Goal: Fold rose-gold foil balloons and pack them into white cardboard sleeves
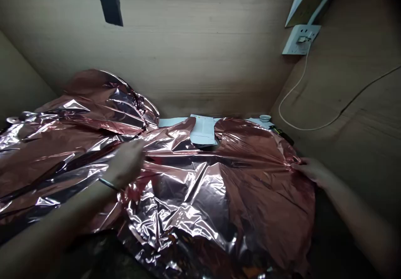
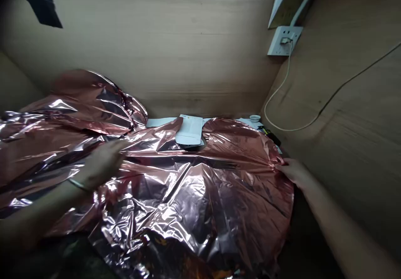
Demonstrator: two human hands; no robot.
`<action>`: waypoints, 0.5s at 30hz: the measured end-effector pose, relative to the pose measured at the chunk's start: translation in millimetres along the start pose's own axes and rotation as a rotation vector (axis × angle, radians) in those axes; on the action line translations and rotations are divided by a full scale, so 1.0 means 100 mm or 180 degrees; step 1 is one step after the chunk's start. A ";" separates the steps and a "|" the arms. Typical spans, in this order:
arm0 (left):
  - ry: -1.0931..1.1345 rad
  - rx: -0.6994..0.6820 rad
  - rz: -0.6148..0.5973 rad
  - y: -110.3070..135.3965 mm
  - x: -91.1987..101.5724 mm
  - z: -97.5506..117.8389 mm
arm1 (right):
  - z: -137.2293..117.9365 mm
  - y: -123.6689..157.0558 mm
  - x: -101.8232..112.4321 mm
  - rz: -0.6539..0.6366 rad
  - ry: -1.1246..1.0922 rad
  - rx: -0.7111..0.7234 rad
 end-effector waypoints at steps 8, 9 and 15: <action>0.0144 -0.1714 -0.1616 1.02 -0.88 1.25 | -0.94 0.37 0.05 0.0352 0.0631 0.1672; 0.0125 -0.1744 -0.1634 1.04 -0.87 1.19 | -1.06 0.49 -0.07 0.0164 0.0588 0.1995; 0.0074 -0.1699 -0.1715 0.86 -0.61 0.97 | -1.33 1.03 -0.66 -0.0876 0.0724 0.2917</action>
Point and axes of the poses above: each hand's wrist, its own y-axis away from the middle knuckle, its own x-axis out of the back of the hand, z = x × y, the point moved 7 cm from there along -y, towards the middle knuckle, and after that the axes turned 10 degrees about z, right-handed, at the moved point
